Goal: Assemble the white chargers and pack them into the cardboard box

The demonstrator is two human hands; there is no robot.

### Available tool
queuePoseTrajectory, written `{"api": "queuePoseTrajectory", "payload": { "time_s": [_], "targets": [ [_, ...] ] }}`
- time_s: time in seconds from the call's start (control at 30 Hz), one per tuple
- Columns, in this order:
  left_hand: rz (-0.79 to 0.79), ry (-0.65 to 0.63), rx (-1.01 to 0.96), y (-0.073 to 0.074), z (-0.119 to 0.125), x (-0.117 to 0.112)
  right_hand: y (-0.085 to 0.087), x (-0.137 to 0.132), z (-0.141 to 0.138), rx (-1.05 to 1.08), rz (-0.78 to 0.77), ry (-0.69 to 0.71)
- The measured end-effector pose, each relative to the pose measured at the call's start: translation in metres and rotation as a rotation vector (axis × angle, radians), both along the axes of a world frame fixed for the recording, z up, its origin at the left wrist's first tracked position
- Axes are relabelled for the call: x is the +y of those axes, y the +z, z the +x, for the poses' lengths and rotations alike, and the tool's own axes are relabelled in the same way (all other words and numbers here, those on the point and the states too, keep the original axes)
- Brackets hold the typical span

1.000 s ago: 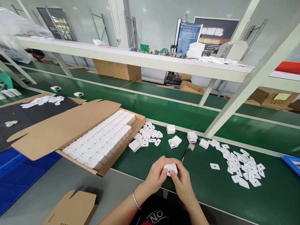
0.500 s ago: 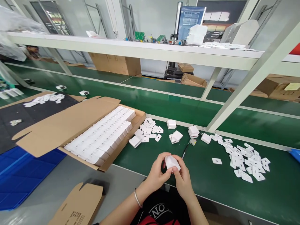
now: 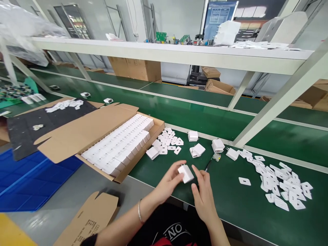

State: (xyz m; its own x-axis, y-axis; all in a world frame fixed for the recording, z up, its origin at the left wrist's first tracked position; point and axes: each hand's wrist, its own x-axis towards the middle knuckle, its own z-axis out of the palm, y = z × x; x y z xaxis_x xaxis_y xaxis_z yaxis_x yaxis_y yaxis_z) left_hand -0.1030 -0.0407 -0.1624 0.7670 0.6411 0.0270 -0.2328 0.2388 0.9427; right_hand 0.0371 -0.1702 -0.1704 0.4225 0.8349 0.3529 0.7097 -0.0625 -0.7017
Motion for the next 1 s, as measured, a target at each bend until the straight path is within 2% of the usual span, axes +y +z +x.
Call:
{"api": "queuePoseTrajectory", "payload": {
  "time_s": [0.1,0.17,0.23,0.27,0.33,0.43,0.6,0.7,0.77,0.83,0.9,0.93,1.0],
  "targets": [
    [0.494,0.247,0.135,0.032,-0.021,0.063,-0.002,-0.011,0.025,-0.031,0.057,-0.176],
    [0.817,0.403,0.364,0.055,-0.033,0.116,-0.007,-0.022,0.052,-0.150,0.083,-0.376],
    [1.018,0.518,0.648,0.070,-0.038,0.166,-0.015,-0.034,0.080,-0.320,0.055,-0.558],
    [1.090,0.514,0.772,0.074,-0.038,0.188,-0.020,-0.040,0.092,-0.388,0.022,-0.629],
    [1.249,0.398,1.047,0.072,-0.035,0.223,-0.030,-0.053,0.112,-0.478,-0.070,-0.711],
    [1.299,0.329,1.169,0.055,-0.028,0.250,-0.042,-0.069,0.125,-0.534,-0.188,-0.718],
    [1.316,0.314,1.281,0.028,-0.031,0.260,-0.048,-0.084,0.125,-0.559,-0.203,-0.653],
    [1.311,0.327,1.322,0.026,-0.035,0.260,-0.046,-0.089,0.126,-0.586,-0.134,-0.633],
    [1.320,0.348,1.330,0.031,-0.031,0.254,-0.045,-0.089,0.127,-0.588,-0.095,-0.623],
    [1.356,0.413,1.301,0.041,-0.020,0.238,-0.046,-0.089,0.129,-0.577,-0.105,-0.622],
    [1.423,0.495,1.201,0.052,0.000,0.211,-0.048,-0.089,0.130,-0.560,-0.138,-0.617],
    [1.464,0.469,1.121,0.056,0.013,0.194,-0.049,-0.088,0.130,-0.548,-0.143,-0.611],
    [1.525,0.327,0.937,0.060,0.044,0.156,-0.052,-0.088,0.132,-0.517,-0.115,-0.607]
  ]
}}
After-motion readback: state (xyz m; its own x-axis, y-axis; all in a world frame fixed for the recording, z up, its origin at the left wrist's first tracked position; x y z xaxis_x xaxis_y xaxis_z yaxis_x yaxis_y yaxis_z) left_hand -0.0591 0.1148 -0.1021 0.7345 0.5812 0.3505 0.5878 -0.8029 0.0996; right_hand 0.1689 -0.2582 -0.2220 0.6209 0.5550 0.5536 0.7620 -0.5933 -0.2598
